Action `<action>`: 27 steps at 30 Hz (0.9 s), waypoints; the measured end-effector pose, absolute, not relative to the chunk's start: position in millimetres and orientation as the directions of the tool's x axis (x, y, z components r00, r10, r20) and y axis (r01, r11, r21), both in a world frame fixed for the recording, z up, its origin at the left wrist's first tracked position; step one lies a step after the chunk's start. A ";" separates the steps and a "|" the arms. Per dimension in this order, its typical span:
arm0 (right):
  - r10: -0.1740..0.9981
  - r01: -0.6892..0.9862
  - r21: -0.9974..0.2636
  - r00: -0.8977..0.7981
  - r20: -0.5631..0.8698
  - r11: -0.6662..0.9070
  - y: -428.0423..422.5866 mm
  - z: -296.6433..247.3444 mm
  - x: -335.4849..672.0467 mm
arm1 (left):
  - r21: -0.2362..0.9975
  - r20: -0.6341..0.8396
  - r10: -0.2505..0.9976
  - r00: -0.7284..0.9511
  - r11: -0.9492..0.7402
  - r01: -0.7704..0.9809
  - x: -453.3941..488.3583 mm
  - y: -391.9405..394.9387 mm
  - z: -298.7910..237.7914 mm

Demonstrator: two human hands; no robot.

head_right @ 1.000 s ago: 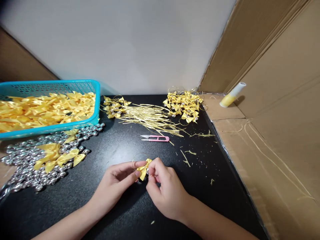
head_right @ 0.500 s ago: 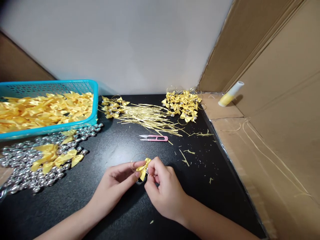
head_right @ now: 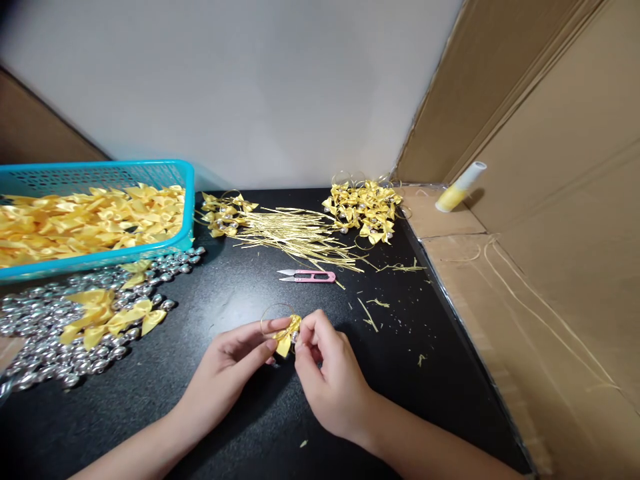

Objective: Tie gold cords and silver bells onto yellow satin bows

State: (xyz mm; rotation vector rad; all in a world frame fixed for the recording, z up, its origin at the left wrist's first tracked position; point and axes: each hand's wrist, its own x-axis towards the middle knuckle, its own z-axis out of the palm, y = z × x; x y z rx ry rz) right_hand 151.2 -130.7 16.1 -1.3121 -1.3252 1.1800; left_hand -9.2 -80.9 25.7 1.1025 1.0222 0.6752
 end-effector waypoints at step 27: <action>0.999 0.184 -0.982 -0.027 0.035 0.039 -133.1 11.1 149.9 | 0.982 -0.154 0.913 0.377 0.100 0.158 -6.7 -84.1 23.9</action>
